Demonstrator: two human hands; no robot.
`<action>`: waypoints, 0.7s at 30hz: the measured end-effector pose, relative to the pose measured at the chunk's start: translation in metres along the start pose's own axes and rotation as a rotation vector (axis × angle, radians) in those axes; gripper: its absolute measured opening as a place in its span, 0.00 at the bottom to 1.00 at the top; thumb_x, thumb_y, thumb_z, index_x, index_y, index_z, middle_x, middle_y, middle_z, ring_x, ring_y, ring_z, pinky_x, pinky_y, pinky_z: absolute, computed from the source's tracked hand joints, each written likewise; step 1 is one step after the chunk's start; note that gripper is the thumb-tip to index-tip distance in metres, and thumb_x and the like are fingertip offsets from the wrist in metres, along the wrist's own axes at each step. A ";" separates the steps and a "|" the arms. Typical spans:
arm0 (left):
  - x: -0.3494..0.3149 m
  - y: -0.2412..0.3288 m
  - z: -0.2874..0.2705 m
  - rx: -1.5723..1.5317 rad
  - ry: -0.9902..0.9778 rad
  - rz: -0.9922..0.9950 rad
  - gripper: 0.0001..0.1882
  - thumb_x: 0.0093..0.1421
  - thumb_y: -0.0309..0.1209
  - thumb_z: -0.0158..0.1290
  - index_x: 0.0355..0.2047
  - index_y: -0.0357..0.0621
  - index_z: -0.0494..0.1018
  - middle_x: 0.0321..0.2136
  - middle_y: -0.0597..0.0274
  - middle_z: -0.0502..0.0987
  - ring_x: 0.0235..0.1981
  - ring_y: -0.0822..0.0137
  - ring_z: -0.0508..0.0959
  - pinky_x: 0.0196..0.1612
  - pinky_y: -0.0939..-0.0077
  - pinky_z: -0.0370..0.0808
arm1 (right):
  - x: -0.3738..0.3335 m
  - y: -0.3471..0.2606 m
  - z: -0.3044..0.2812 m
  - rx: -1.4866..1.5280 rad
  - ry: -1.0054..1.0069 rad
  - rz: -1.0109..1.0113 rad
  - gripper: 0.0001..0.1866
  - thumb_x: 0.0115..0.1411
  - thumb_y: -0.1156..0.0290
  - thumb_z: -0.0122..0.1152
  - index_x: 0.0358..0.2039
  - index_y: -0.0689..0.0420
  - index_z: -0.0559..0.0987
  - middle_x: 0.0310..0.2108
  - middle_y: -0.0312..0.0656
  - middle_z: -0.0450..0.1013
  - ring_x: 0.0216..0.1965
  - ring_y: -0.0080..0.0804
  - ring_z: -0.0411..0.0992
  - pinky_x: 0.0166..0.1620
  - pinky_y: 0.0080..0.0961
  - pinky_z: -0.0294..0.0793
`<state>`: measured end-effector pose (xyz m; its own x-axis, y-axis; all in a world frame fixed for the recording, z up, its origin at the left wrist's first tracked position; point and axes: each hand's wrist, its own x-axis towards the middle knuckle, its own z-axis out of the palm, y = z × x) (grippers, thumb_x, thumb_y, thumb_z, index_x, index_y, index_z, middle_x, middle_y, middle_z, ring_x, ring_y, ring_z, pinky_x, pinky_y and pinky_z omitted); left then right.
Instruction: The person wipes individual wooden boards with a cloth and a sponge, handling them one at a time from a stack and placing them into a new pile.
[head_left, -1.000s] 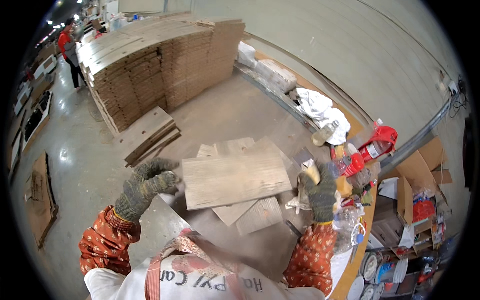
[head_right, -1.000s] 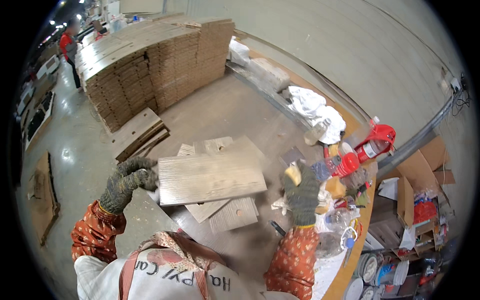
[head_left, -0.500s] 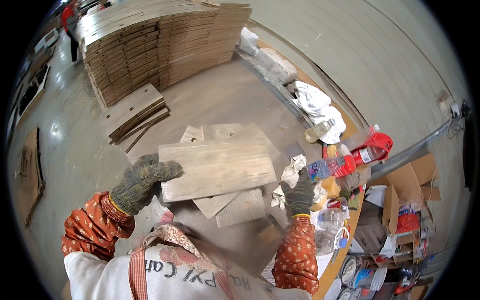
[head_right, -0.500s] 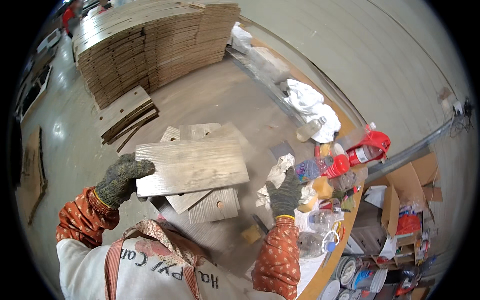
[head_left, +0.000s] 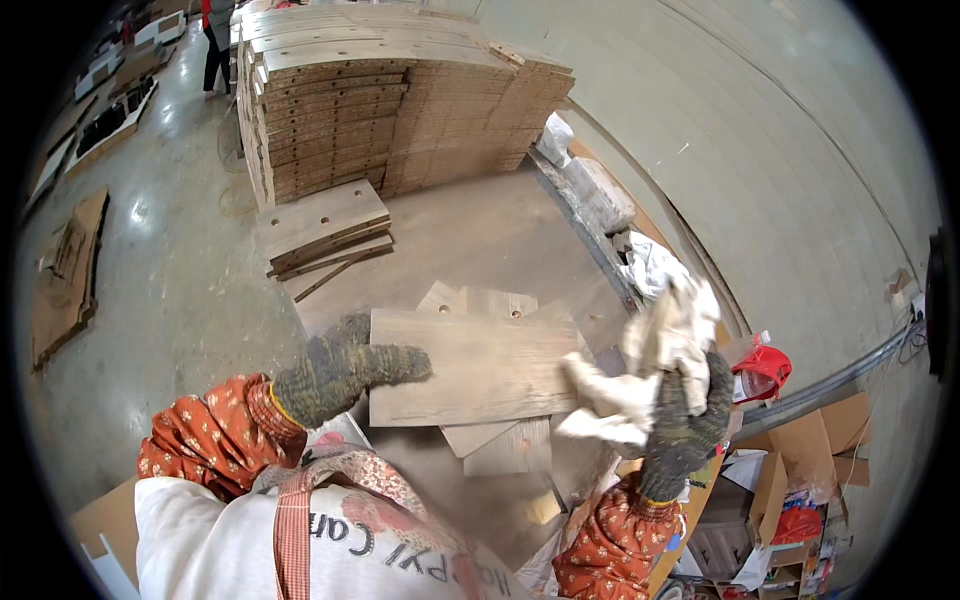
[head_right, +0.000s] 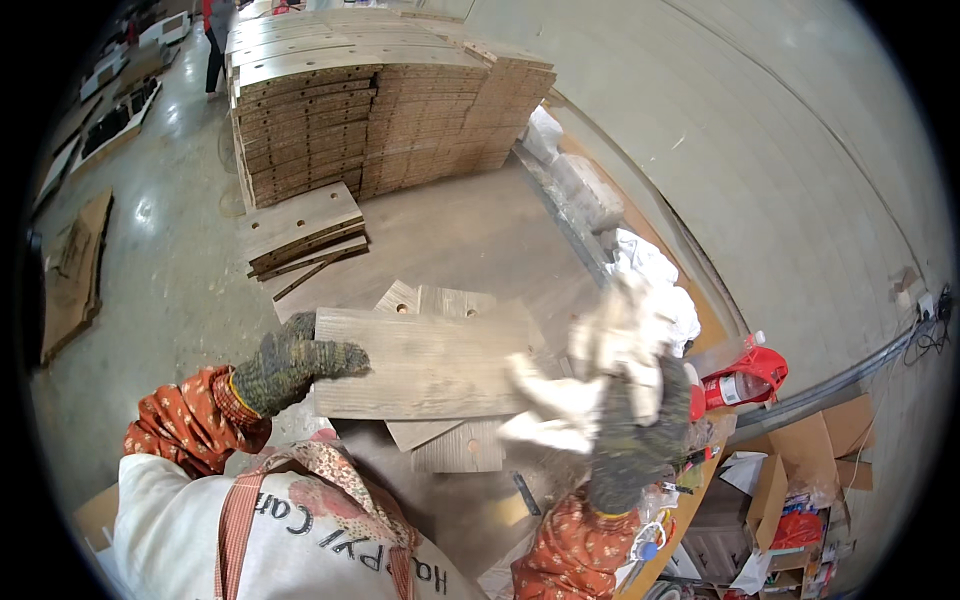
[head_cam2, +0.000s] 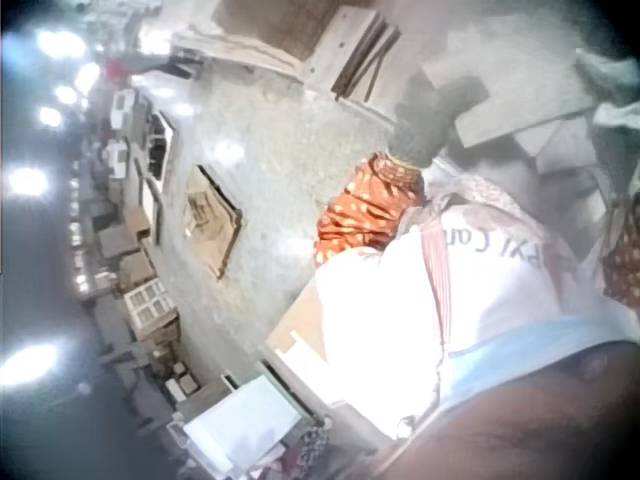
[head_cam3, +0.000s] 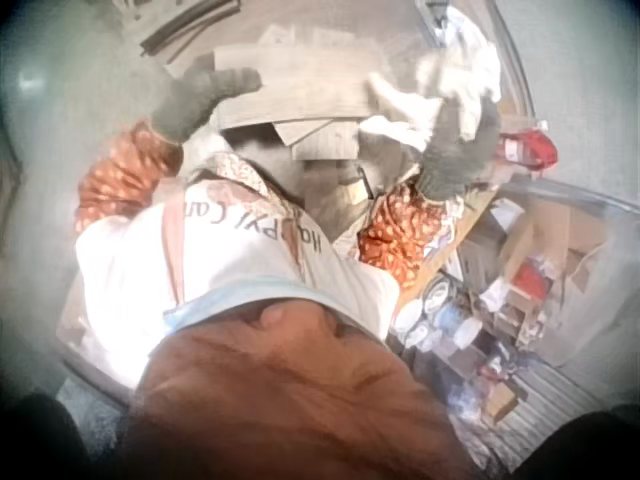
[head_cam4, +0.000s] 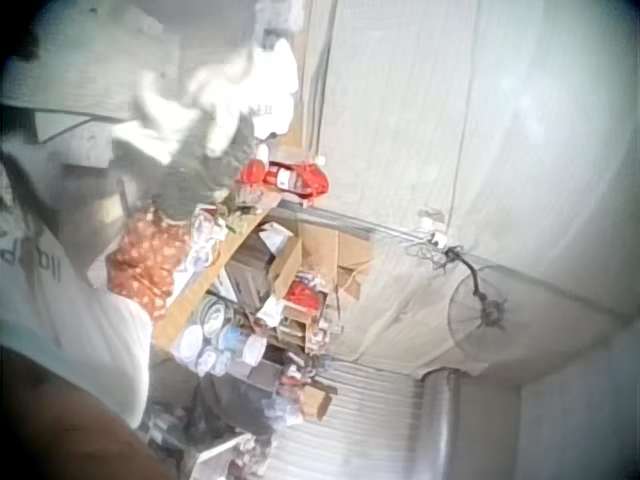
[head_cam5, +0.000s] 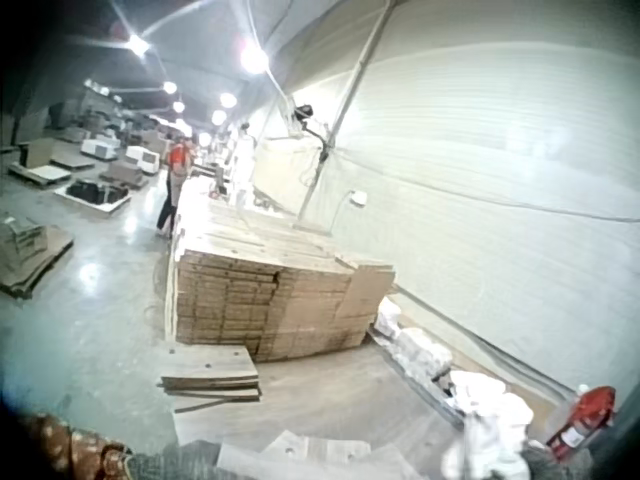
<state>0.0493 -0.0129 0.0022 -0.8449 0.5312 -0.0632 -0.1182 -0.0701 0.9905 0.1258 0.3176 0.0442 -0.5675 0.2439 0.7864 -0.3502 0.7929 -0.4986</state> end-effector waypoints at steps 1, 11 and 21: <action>-0.005 0.001 -0.001 0.111 0.013 0.055 0.18 0.56 0.30 0.58 0.46 0.34 0.75 0.41 0.58 0.79 0.42 0.67 0.78 0.48 0.71 0.74 | 0.008 -0.049 0.021 0.162 -0.157 0.104 0.23 0.55 0.68 0.65 0.50 0.64 0.73 0.45 0.44 0.74 0.45 0.34 0.73 0.51 0.33 0.73; -0.026 0.000 0.006 -0.041 0.121 0.014 0.21 0.52 0.31 0.62 0.46 0.34 0.75 0.39 0.57 0.81 0.37 0.69 0.80 0.42 0.76 0.76 | 0.010 -0.041 0.125 0.294 -0.692 0.045 0.26 0.53 0.53 0.63 0.44 0.62 0.75 0.44 0.46 0.71 0.43 0.36 0.72 0.48 0.32 0.72; -0.013 -0.037 -0.009 0.153 0.137 0.144 0.14 0.57 0.32 0.57 0.41 0.35 0.76 0.33 0.59 0.80 0.33 0.71 0.78 0.38 0.74 0.75 | 0.057 0.083 -0.038 0.105 -0.065 0.177 0.17 0.56 0.54 0.60 0.38 0.54 0.75 0.39 0.45 0.69 0.43 0.37 0.72 0.43 0.36 0.72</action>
<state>0.0601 -0.0243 -0.0346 -0.9116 0.4044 0.0742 0.0800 -0.0026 0.9968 0.0927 0.4182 0.0613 -0.6728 0.3349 0.6597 -0.3146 0.6776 -0.6648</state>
